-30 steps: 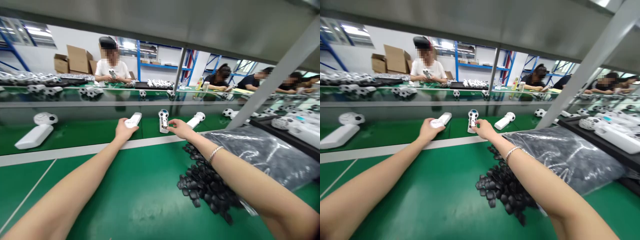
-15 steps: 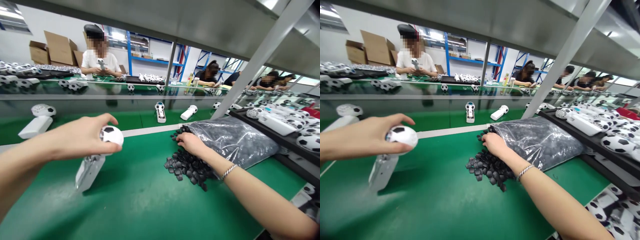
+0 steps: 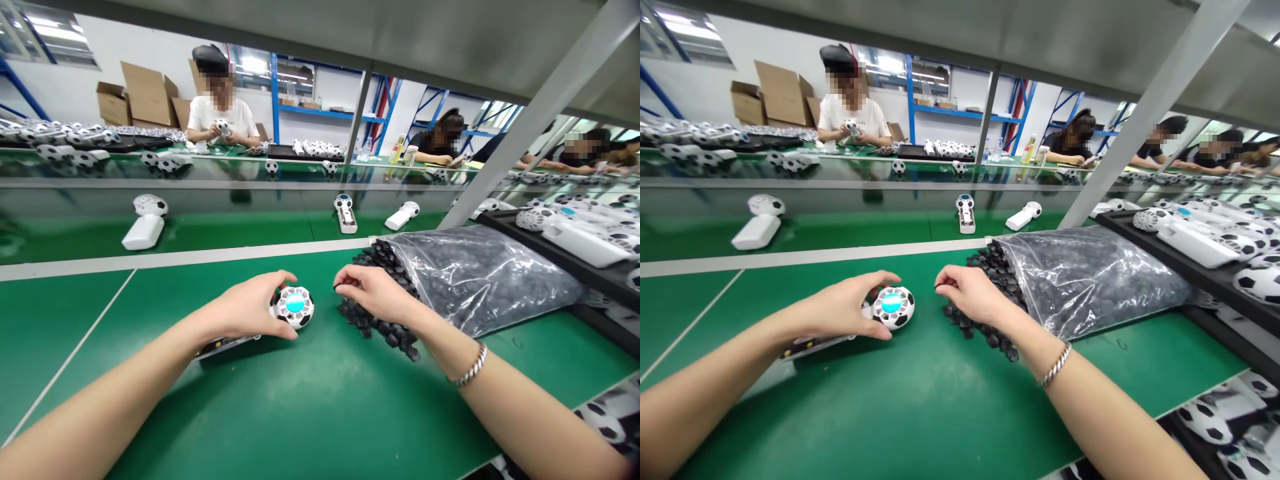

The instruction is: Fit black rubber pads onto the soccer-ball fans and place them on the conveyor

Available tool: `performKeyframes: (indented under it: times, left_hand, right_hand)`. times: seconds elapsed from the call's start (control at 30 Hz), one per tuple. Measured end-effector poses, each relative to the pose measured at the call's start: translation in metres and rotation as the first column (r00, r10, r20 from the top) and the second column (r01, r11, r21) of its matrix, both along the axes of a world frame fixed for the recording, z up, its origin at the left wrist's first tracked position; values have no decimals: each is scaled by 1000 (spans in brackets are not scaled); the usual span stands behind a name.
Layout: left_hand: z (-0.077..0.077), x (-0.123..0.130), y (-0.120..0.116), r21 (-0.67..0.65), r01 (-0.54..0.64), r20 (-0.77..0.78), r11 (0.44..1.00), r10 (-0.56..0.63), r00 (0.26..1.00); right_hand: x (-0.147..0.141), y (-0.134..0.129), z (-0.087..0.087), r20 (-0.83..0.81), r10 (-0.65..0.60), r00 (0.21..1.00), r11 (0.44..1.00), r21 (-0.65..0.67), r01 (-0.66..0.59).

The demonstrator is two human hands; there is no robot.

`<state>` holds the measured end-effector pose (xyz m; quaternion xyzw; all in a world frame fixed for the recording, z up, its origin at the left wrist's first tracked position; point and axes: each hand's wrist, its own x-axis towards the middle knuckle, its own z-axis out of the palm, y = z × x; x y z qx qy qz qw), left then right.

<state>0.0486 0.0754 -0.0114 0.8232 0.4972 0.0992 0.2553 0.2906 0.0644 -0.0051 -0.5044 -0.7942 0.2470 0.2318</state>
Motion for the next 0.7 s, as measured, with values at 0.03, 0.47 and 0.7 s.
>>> performKeyframes:
  times: [0.03, 0.47, 0.7]
  left_hand:
    - [1, -4, -2, 5, 0, 17, 1000, 0, 1000]
    - [1, 1, -16, -112, 23, 44, 993, -18, 999]
    - [3, 9, -28, 312, -133, -205, 941, 203, 957]
  right_hand:
    - [-6, -6, 1, -41, 26, 999, 999, -27, -27]
    - [-25, -31, -9, -296, 100, 950, 988, 143, -59]
    - [-19, -24, -11, -359, -4, 933, 997, 71, 32]
